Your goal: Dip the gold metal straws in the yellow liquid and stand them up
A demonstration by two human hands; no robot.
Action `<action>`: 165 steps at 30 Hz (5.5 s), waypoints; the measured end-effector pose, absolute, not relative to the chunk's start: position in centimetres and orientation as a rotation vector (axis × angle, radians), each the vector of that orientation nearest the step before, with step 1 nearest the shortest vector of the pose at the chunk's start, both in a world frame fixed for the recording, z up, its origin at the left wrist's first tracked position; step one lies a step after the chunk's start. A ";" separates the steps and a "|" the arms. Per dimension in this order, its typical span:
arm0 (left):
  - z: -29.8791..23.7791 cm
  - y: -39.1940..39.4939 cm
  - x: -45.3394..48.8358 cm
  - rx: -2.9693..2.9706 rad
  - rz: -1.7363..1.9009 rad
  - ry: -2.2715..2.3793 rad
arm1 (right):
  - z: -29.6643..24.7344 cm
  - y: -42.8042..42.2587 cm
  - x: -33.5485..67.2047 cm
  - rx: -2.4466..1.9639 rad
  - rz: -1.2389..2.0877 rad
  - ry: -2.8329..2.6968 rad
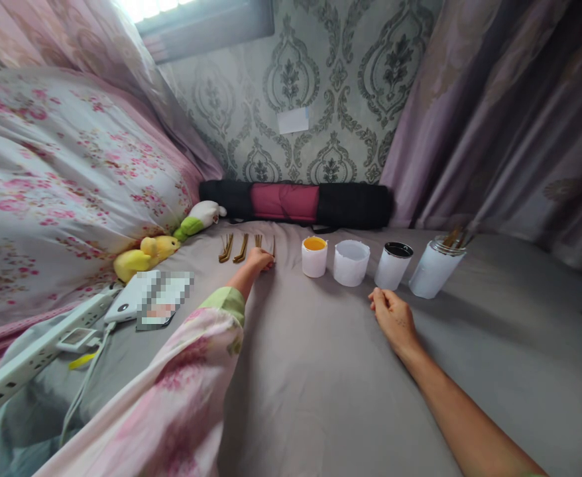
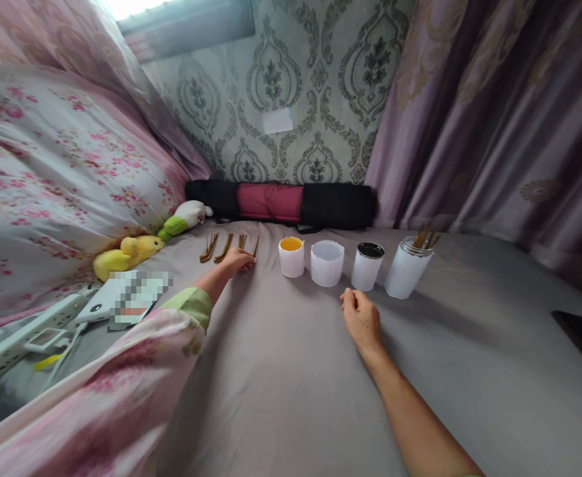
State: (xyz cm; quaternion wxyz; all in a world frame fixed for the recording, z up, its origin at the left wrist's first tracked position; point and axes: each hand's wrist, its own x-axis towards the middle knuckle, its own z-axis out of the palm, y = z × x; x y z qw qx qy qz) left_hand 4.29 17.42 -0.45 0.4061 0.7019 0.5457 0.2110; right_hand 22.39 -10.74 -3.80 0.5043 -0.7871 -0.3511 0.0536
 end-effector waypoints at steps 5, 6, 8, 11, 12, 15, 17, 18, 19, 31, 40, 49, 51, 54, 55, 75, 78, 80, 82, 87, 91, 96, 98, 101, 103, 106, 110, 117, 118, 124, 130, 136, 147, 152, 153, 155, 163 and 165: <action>-0.5 16.6 4.4 1.435 0.635 1.189 | -3.7 -10.8 22.3 -1.895 0.126 -0.861; -0.6 16.4 4.4 1.380 0.651 1.151 | -3.7 -10.8 22.3 -1.896 0.125 -0.862; -0.7 15.9 4.4 1.283 0.685 1.080 | -3.7 -10.8 22.3 -1.899 0.127 -0.859; -0.8 15.2 4.5 1.164 0.731 0.993 | -3.7 -10.8 22.2 -1.905 0.135 -0.855; -0.9 15.0 4.6 1.132 0.744 0.969 | -3.7 -10.8 22.2 -1.907 0.138 -0.854; -1.0 14.4 4.8 1.052 0.770 0.911 | -3.7 -10.8 22.3 -1.910 0.137 -0.850; -1.2 14.0 4.9 1.012 0.777 0.878 | -3.8 -10.7 22.3 -1.907 0.135 -0.851; -1.3 13.8 5.0 0.995 0.779 0.862 | -3.8 -10.7 22.3 -1.904 0.132 -0.853; -1.4 13.6 5.0 0.980 0.781 0.847 | -3.9 -10.7 22.3 -1.900 0.129 -0.857; -1.4 9.8 5.5 0.857 0.762 0.764 | -3.9 -10.8 22.3 -1.899 0.108 -0.877; -1.2 6.8 6.2 0.813 0.738 0.749 | -4.1 -10.9 22.4 -1.893 0.121 -0.878; -1.5 4.6 6.2 0.849 0.770 0.700 | -3.9 -10.9 22.3 -1.901 0.129 -0.870; -1.7 4.3 6.2 0.879 0.789 0.682 | -3.9 -10.9 22.3 -1.898 0.131 -0.872; -2.1 4.0 6.2 0.937 0.818 0.660 | -3.9 -10.9 22.2 -1.891 0.130 -0.875; -2.2 3.9 6.3 0.954 0.826 0.659 | -3.9 -10.9 22.2 -1.889 0.130 -0.874; -2.7 2.7 6.2 1.480 1.081 0.747 | -3.7 -11.2 22.1 -1.844 0.158 -0.891; -2.7 2.6 6.1 1.567 1.126 0.745 | -3.7 -11.2 22.0 -1.842 0.158 -0.895; -2.8 2.5 6.1 1.628 1.147 0.728 | -3.6 -11.2 22.0 -1.836 0.164 -0.899; -2.7 2.4 5.9 1.671 1.151 0.709 | -3.6 -11.2 22.0 -1.828 0.164 -0.902; -2.4 2.0 5.7 1.824 1.166 0.689 | -3.6 -11.2 22.0 -1.809 0.182 -0.888; -2.4 1.6 5.7 1.931 1.175 0.683 | -3.4 -11.3 21.8 -1.794 0.202 -0.867; -2.2 1.3 5.6 1.966 1.126 0.672 | -3.2 -11.5 21.7 -1.786 0.203 -0.853; -2.1 1.1 5.6 1.941 1.108 0.680 | -3.2 -11.5 21.6 -1.778 0.201 -0.850; -2.1 1.0 5.5 1.941 1.098 0.670 | -3.2 -11.4 21.6 -1.755 0.207 -0.849; -2.3 1.1 5.6 1.983 1.112 0.649 | -3.2 -11.4 21.7 -1.734 0.220 -0.847; -2.6 1.1 5.6 2.099 1.133 0.617 | -3.1 -11.4 21.6 -1.708 0.240 -0.850; -2.6 1.1 5.6 2.171 1.131 0.566 | -2.9 -11.4 21.4 -1.691 0.237 -0.872; -2.0 0.6 5.6 2.235 1.089 0.525 | -2.6 -11.3 21.0 -1.658 0.252 -0.898; -2.0 0.6 5.6 2.262 1.075 0.524 | -2.6 -11.2 21.0 -1.648 0.256 -0.898; -2.4 0.6 5.6 2.542 1.053 0.544 | -2.4 -11.1 20.8 -1.625 0.305 -0.861; -2.4 0.5 5.6 2.934 1.021 0.534 | -2.3 -11.2 20.5 -1.549 0.358 -0.833; -2.3 0.3 5.7 3.024 0.991 0.507 | -2.2 -11.1 20.3 -1.494 0.407 -0.810; -2.0 0.0 5.7 3.115 0.918 0.460 | -1.8 -11.1 19.8 -1.434 0.522 -0.768; -1.9 -0.1 5.7 3.152 0.891 0.428 | -1.7 -11.0 19.6 -1.411 0.568 -0.767; -1.9 -0.1 5.7 3.159 0.887 0.418 | -1.7 -11.0 19.6 -1.404 0.576 -0.770; -1.9 0.0 5.8 3.173 0.882 0.405 | -1.7 -11.0 19.5 -1.391 0.588 -0.769; -2.0 -0.1 5.8 3.187 0.868 0.372 | -1.6 -11.1 19.5 -1.387 0.610 -0.724; -2.0 -0.1 5.8 3.185 0.855 0.368 | -1.6 -11.0 19.6 -1.381 0.614 -0.718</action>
